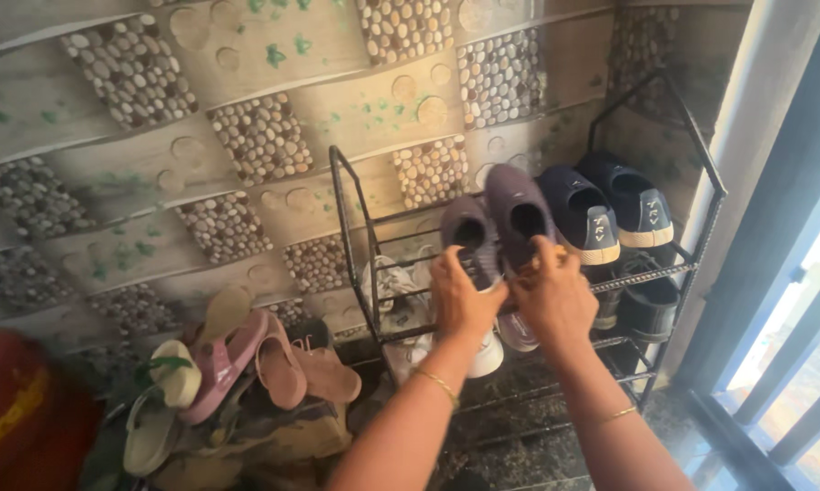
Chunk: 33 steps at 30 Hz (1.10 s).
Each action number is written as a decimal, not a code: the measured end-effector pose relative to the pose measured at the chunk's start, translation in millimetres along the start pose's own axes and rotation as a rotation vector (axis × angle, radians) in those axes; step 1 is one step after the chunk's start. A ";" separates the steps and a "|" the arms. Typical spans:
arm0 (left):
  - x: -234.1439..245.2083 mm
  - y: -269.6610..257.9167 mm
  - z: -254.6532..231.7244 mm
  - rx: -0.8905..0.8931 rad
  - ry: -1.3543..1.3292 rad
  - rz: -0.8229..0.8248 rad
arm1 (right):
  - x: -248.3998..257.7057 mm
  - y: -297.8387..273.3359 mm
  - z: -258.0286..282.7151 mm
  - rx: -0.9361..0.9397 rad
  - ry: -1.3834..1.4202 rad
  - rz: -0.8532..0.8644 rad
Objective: The person wipes several pairs of shoes with a cloth, including white sneakers, navy slip-ons, and purple slip-ons. They handle each shoe individually, wiping the upper and sole, then place them on a metal shoe rack.
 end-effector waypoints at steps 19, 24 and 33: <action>-23.0 -6.9 -1.6 -0.021 -0.073 -0.021 | -20.5 35.2 -34.9 0.019 0.216 -0.183; -41.0 -0.7 17.6 -0.056 -0.273 0.087 | -11.9 27.0 -34.2 0.024 0.255 -0.217; -63.4 1.7 24.8 -0.100 -0.244 0.258 | -27.2 33.9 -44.3 -0.049 0.208 -0.232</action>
Point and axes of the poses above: each hand's wrist, its own y-axis towards the middle knuckle, its own x-axis out of the back of the hand, z = x × y, the point moved 10 cm from there along y, towards the middle knuckle, and after that the axes turned 9 degrees about -x, right-handed, at the moved point
